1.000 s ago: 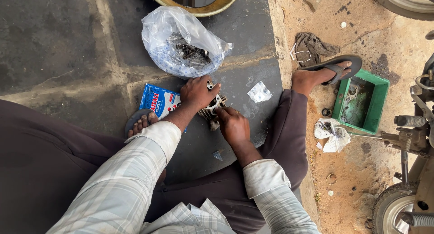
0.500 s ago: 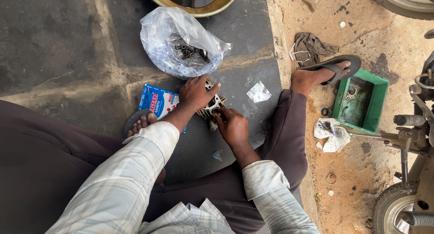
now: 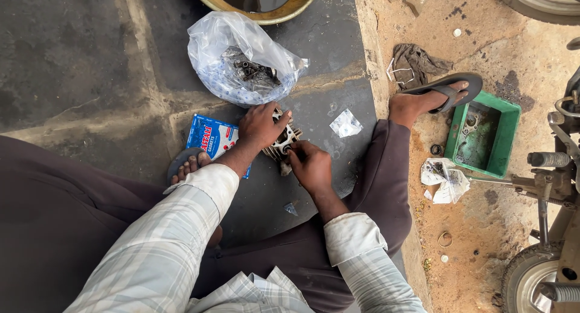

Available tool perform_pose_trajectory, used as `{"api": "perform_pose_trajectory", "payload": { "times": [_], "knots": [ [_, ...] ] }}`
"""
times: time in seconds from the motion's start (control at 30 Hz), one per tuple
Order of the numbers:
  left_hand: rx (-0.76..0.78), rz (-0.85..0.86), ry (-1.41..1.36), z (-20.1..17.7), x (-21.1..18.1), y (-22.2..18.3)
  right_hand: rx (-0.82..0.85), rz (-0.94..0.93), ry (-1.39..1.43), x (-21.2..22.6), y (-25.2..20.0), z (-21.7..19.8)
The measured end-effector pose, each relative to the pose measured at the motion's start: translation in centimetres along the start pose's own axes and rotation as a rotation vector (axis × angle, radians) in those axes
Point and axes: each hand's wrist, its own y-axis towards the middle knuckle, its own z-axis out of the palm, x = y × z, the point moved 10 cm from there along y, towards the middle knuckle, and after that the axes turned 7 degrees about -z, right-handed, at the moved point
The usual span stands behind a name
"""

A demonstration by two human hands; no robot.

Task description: The recorder is repairing a motorcycle engine cylinder head by cleaning and inspecting the valves and springs.

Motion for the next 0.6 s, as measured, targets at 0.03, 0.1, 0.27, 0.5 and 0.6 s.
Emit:
{"api": "perform_pose_trajectory", "payload": {
  "times": [0.03, 0.1, 0.27, 0.5, 0.6],
  "knots": [
    [0.000, 0.000, 0.000, 0.0, 0.0, 0.1, 0.000, 0.000, 0.000, 0.0, 0.0, 0.0],
    [-0.002, -0.009, 0.001, 0.1, 0.1, 0.1, 0.004, 0.063, 0.053, -0.6, 0.0, 0.0],
    [0.011, -0.016, 0.017, 0.0, 0.1, 0.0, -0.035, -0.128, -0.057, 1.8, 0.3, -1.5],
    [0.015, -0.030, 0.033, -0.3, -0.2, -0.2, 0.014, 0.021, -0.084, 0.8, 0.7, -0.5],
    [0.055, -0.048, 0.042, -0.4, -0.3, -0.2, 0.022, 0.037, -0.256, 1.5, 0.9, -0.3]
  ]
}}
